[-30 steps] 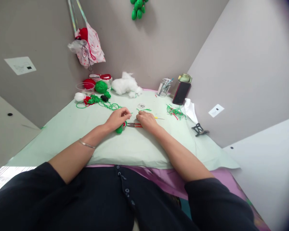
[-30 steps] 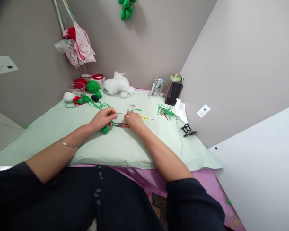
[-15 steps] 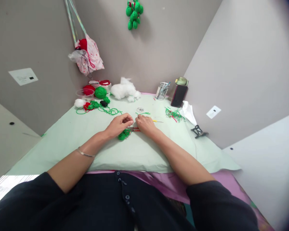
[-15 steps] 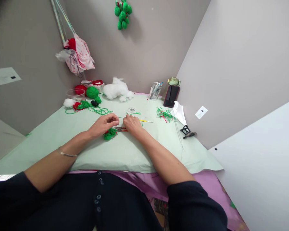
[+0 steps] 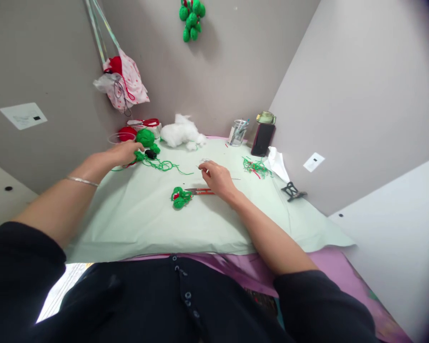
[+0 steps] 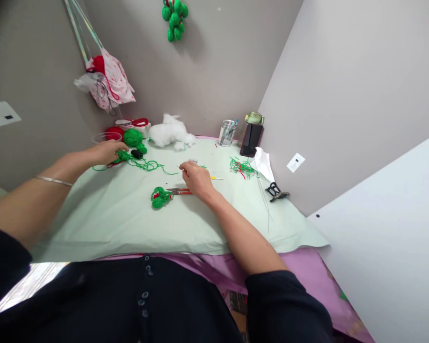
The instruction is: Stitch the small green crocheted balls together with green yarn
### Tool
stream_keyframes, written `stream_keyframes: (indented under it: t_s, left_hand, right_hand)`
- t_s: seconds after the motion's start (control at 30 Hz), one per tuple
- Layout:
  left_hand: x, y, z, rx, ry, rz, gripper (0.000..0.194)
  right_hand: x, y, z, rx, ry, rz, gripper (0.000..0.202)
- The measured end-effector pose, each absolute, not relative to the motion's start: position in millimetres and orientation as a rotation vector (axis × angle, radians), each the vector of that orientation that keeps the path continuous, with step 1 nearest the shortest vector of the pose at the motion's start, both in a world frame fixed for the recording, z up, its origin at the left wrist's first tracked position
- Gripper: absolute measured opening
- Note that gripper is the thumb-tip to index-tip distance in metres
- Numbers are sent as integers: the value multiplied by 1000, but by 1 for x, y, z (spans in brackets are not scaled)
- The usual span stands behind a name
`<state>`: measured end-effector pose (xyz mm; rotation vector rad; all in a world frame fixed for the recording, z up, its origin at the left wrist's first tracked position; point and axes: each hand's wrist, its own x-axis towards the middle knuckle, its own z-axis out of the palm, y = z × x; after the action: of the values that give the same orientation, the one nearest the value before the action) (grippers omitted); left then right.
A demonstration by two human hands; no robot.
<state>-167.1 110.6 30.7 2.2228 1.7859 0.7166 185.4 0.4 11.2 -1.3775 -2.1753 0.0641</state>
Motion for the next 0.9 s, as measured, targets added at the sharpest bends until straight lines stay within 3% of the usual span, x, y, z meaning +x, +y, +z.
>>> stream_keyframes:
  t_s: [0.13, 0.3, 0.6, 0.7, 0.9]
  left_hand:
    - [-173, 120, 12, 2245, 1904, 512, 41]
    - [-165, 115, 5, 2269, 1895, 535, 35]
    - [-159, 107, 58, 2263, 1976, 779, 30]
    - [-131, 89, 63, 2147, 1723, 956, 23]
    - [-72, 69, 34, 2066, 1337, 761, 33]
  right_hand:
    - [189, 2, 10, -1317, -2093, 81, 30]
    - [194, 6, 10, -1288, -1954, 108, 28]
    - [192, 5, 13, -1216, -1859, 188, 25]
    - [192, 7, 13, -1202, -1785, 332, 21]
    - [191, 11, 13, -1102, -1616, 691, 16]
